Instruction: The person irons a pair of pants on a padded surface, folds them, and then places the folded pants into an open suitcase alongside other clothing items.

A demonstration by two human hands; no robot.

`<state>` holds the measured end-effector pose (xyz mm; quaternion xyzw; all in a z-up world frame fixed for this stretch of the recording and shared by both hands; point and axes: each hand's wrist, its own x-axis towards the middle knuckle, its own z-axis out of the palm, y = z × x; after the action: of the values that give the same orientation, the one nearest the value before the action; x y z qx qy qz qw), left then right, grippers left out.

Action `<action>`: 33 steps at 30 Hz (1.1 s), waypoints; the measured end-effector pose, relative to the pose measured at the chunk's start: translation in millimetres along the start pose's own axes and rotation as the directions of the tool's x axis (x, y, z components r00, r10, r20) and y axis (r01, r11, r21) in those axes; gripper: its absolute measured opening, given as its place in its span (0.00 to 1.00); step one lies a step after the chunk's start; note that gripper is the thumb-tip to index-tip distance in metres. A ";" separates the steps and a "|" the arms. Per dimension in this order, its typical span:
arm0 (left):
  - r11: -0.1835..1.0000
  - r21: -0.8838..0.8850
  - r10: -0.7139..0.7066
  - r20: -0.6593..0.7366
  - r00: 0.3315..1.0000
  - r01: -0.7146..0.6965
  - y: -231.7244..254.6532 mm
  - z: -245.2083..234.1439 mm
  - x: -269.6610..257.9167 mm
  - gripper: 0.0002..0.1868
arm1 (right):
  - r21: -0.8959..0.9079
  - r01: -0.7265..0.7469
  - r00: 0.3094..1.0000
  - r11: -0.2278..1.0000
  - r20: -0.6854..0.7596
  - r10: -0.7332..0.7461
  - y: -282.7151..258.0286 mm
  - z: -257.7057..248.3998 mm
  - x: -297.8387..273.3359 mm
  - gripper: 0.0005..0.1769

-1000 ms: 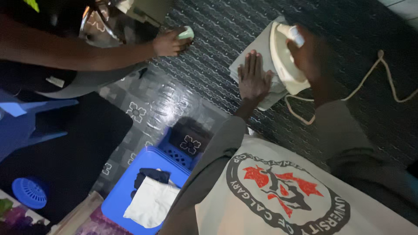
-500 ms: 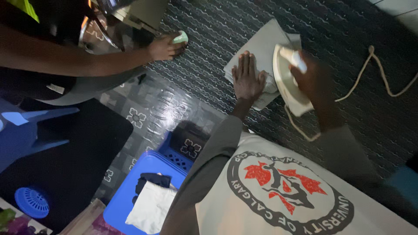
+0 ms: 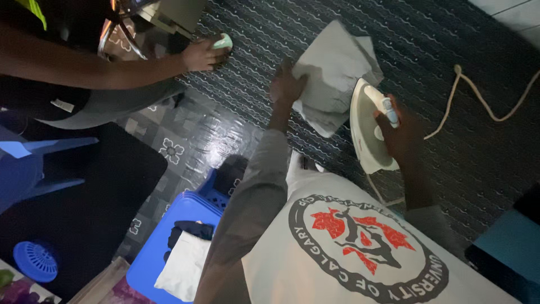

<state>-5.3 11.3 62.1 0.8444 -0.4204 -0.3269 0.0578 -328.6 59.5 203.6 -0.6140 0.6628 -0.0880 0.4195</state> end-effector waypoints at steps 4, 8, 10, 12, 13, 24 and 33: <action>0.983 -0.155 -0.094 0.024 0.995 0.097 -39.8 66.8 -33.5 0.46 | 0.012 0.058 0.995 0.998 -0.078 -0.057 4.6 -10.6 -4.3 0.37; 0.920 -0.238 -0.330 -0.037 0.943 0.313 -44.7 187.0 -133.1 0.43 | 0.031 0.072 0.987 0.997 -0.148 -0.067 15.6 -20.2 -11.3 0.36; 0.936 0.179 0.264 0.219 0.939 -0.304 -28.3 220.2 -179.3 0.30 | 0.037 0.083 0.980 0.996 -0.182 -0.075 20.9 -24.9 -15.7 0.35; 0.921 0.127 0.327 0.264 0.907 -0.368 -12.1 217.5 -197.2 0.25 | 0.044 0.112 0.971 0.993 -0.219 -0.100 22.9 -28.6 -17.2 0.35; 0.899 0.065 0.397 0.299 0.868 -0.434 0.5 210.4 -204.4 0.20 | 0.039 0.126 0.965 0.991 -0.237 -0.113 23.7 -30.2 -18.9 0.35; 0.767 0.179 0.633 -0.054 0.772 -0.616 79.4 98.3 -141.6 0.37 | -0.184 0.302 0.861 0.935 -0.367 -0.351 41.1 0.6 -19.0 0.32; 0.815 0.347 0.477 0.052 0.877 -0.464 93.7 94.3 -136.0 0.36 | -0.343 0.388 0.762 0.855 -0.401 -0.508 48.7 9.1 -24.8 0.30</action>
<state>-183.8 69.8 92.0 0.7168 -0.6658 -0.2070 -0.0062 -361.3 96.4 178.2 -0.7600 0.5834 -0.2543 0.1317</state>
